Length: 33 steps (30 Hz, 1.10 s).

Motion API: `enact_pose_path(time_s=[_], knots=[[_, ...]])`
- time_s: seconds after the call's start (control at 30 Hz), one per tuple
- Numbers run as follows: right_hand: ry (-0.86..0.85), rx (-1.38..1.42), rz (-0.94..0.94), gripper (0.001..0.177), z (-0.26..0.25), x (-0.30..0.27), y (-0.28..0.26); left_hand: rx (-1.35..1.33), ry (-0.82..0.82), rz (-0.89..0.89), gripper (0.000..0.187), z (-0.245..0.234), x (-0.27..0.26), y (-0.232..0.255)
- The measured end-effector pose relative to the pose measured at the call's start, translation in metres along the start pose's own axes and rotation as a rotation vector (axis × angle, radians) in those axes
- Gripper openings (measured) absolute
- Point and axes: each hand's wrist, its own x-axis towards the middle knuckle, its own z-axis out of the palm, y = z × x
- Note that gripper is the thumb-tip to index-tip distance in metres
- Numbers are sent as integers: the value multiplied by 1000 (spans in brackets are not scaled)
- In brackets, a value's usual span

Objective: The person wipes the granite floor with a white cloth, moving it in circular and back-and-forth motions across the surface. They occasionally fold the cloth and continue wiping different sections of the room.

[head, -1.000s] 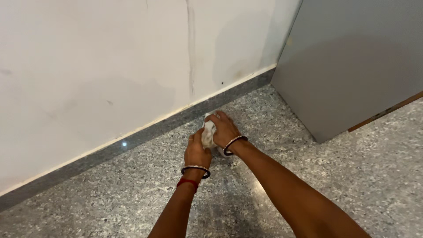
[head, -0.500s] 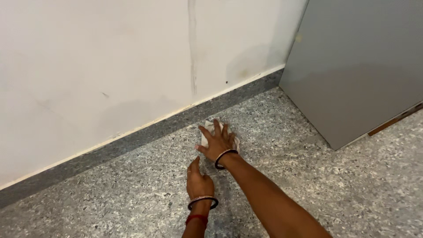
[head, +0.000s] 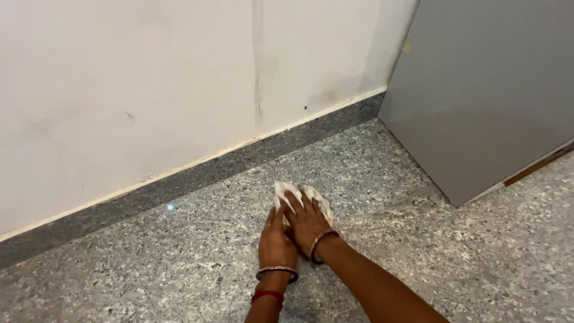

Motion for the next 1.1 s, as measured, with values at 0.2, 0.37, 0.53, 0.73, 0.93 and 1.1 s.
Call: enact_pose_path(time_s=[0.2,0.37,0.53,0.73,0.93,1.1], knots=[[-34,-16,-51,77,13,-59,1,253,-111,272,81,21,-43,-7],[-36,11,-40,72,44,-108,12,150,-117,230,67,44,-82,-18],[102,140,-45,46,62,-149,9,105,-378,37,49,9,-93,2],[26,830,462,28,13,-152,-15,169,-757,-229,32,-32,-76,43],[418,866,574,34,-50,-118,30,-227,-376,-130,34,-43,-41,88],[708,811,810,45,-80,-117,76,-245,-193,69,76,-36,-31,121]])
